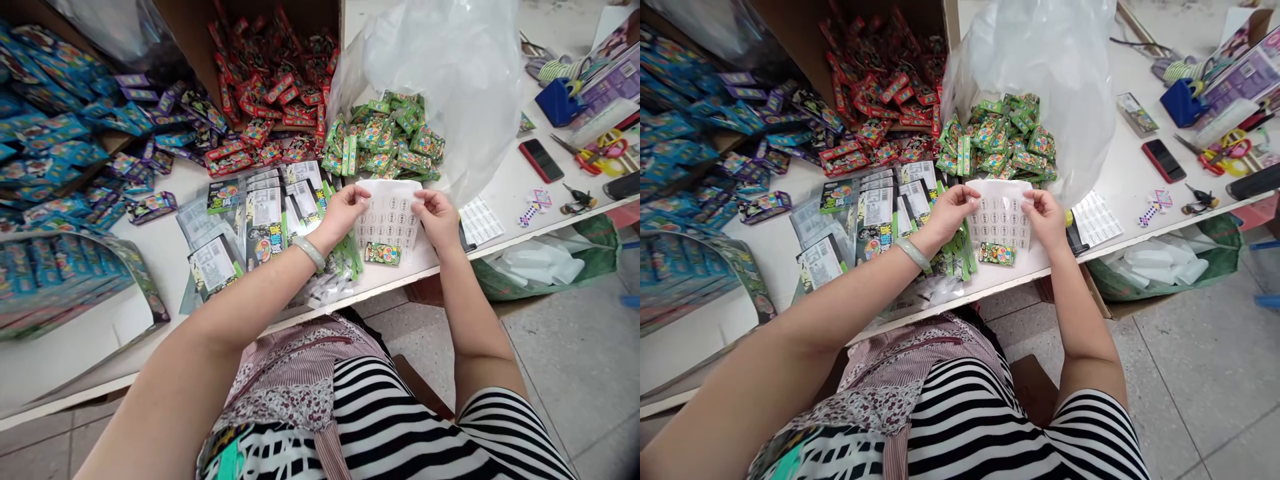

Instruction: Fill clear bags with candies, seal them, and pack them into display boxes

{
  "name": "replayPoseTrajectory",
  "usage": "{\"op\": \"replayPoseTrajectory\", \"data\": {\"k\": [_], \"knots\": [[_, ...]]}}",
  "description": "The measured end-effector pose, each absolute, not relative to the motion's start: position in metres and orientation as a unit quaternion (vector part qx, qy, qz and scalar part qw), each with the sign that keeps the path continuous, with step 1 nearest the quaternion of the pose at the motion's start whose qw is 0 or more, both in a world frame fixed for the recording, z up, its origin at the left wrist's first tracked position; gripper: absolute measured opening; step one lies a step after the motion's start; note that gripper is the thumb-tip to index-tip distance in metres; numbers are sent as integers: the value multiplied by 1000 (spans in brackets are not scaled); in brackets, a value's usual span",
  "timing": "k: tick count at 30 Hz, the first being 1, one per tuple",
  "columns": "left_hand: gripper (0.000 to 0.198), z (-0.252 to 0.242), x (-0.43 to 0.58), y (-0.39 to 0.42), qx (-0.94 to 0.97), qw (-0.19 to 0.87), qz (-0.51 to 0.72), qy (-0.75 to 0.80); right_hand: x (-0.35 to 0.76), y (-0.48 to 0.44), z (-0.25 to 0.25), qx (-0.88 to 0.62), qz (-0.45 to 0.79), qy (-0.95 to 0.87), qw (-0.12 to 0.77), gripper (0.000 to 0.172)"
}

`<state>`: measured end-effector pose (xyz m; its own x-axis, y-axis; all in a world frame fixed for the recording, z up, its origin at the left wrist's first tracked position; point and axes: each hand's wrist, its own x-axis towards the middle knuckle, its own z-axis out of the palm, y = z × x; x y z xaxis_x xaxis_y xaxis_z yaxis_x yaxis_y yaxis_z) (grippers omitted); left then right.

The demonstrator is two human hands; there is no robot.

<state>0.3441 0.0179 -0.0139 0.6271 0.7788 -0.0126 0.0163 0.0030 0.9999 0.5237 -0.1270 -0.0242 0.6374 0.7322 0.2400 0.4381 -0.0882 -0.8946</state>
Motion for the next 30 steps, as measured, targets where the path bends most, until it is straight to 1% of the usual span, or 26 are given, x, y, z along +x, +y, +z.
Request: {"op": "replayPoseTrajectory", "data": {"k": [6,9,11,14,16,18,20,23,25,27,30], "knots": [[26,-5,349,19,577,707,313,262,521,-130,-14,-710,106,-364,593,31],[31,10,346,22,595,698,317,239,515,-134,6,-706,78,-389,586,31],[28,25,339,23,646,644,336,235,507,-139,26,-713,45,-420,560,28],[14,52,318,18,731,516,381,233,490,-150,58,-728,-2,-459,509,19],[7,67,299,13,768,446,401,225,478,-156,73,-731,-4,-478,488,13],[2,78,279,8,781,423,404,220,465,-159,78,-720,16,-489,492,11],[9,83,262,3,767,468,383,215,454,-159,74,-697,72,-486,523,15],[23,80,242,-2,688,612,324,218,437,-153,60,-650,204,-445,582,24],[29,75,234,-4,637,672,299,232,426,-149,51,-630,252,-415,606,25],[34,69,227,-5,615,689,291,250,415,-146,47,-620,254,-405,622,25],[33,65,217,-7,603,679,313,277,403,-147,49,-619,228,-421,623,22]]}}
